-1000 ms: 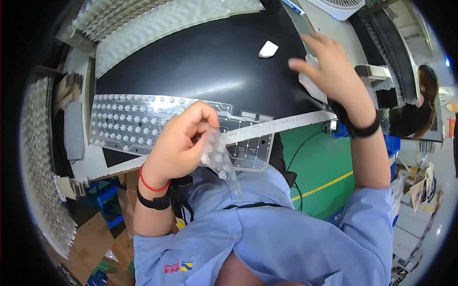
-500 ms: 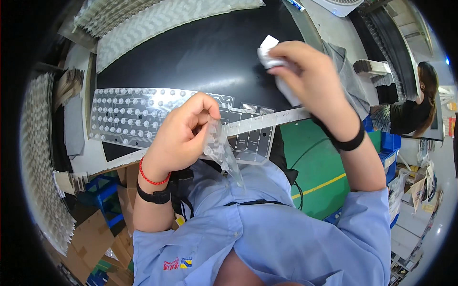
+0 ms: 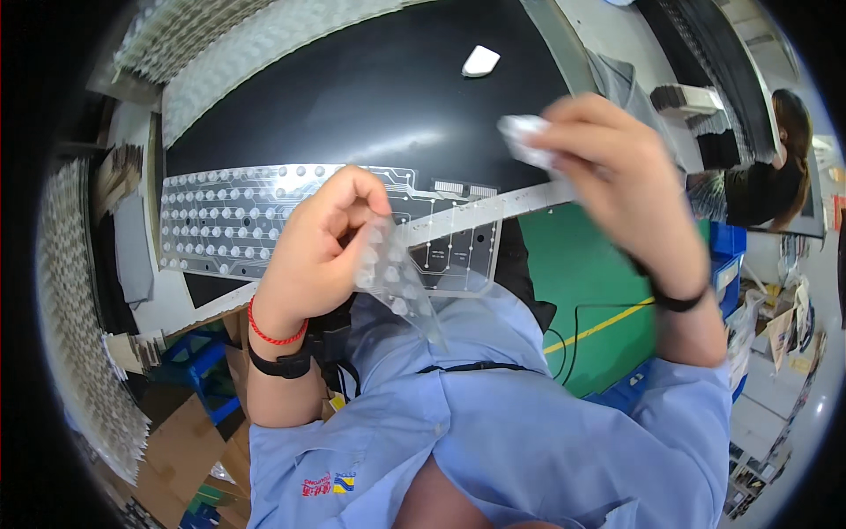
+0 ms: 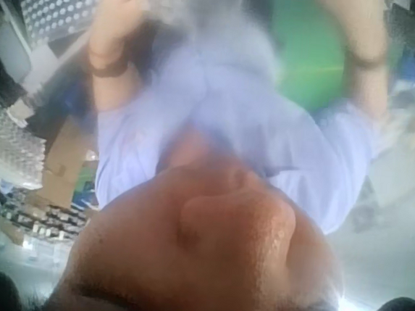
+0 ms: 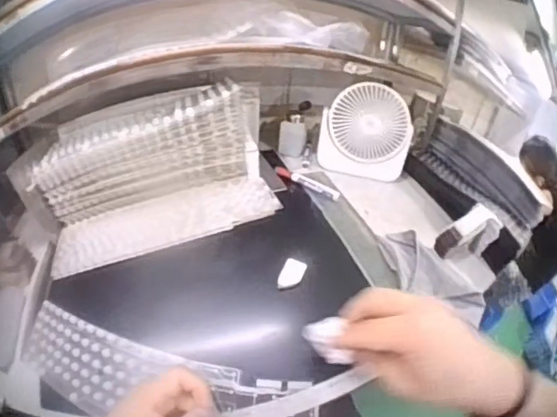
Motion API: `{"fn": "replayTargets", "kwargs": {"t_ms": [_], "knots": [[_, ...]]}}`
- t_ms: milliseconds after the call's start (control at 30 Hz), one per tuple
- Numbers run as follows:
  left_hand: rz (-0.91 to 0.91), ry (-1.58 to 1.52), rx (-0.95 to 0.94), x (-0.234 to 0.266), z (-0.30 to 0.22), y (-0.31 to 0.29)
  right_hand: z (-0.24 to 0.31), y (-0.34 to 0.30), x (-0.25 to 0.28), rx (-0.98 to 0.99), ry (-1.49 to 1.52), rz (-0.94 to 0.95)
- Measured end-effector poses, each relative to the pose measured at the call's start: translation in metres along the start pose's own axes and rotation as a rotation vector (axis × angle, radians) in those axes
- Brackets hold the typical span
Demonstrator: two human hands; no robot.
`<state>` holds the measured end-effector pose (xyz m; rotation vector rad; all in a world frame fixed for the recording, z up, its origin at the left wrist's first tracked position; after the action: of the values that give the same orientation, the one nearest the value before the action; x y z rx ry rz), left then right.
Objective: Inspecting and cleaning plastic keyboard circuit membranes at a workstation.
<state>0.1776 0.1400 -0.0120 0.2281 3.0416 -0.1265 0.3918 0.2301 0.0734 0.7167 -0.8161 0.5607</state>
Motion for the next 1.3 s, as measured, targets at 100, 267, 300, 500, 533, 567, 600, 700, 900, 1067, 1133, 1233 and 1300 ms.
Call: {"fn": "replayTargets", "kwargs": {"t_ms": [100,267,300,500,533,567,600,700,900,1067,1133,1233,1300], "knots": [[0.024,-0.060,-0.037,0.002,-0.002,0.002,0.016,-0.008,-0.067,0.155,0.128,-0.005],[0.011,-0.032,-0.031,0.001,0.002,0.002,-0.036,-0.042,-0.008,0.051,0.064,0.351],[0.012,-0.029,-0.033,-0.001,0.001,0.003,-0.049,-0.039,0.019,0.002,-0.138,0.240],[-0.038,0.080,-0.036,-0.003,-0.011,-0.002,-0.015,-0.020,0.029,0.067,-0.299,-0.236],[-0.053,0.086,-0.079,-0.001,-0.016,-0.005,-0.009,-0.032,0.012,0.143,-0.281,-0.120],[-0.053,0.085,-0.091,0.001,-0.013,-0.005,-0.006,-0.047,-0.005,0.173,-0.163,-0.048],[-0.054,0.092,-0.258,0.003,-0.019,-0.009,0.009,-0.052,-0.013,0.191,-0.143,-0.045],[-0.101,0.049,-0.504,0.007,-0.025,-0.023,0.019,-0.074,-0.043,0.266,-0.150,-0.177],[-0.241,-0.098,-0.705,0.025,-0.039,-0.068,0.024,-0.045,-0.048,0.338,0.098,-0.222],[0.144,0.017,-0.637,0.011,-0.057,-0.096,-0.028,-0.048,-0.034,-0.574,0.945,-0.332],[0.161,-0.028,-0.578,0.009,-0.051,-0.107,-0.036,-0.048,-0.027,-0.803,1.091,-0.245],[0.163,0.024,-0.304,0.011,-0.028,-0.108,-0.050,-0.061,-0.022,-0.871,1.125,-0.230],[0.128,0.114,-0.236,0.012,-0.021,-0.100,-0.053,-0.067,-0.024,-0.863,1.095,-0.216]]}}
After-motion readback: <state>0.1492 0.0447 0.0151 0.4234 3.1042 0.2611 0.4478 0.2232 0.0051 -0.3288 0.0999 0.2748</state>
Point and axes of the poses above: each hand's wrist, its own y-axis towards the middle knuckle, its own x-axis out of the back of the hand, z = x × y, the point moved 6 cm from there along y, towards the middle knuckle, and after that the axes turned 4 degrees about -z, right-handed, at the moved point
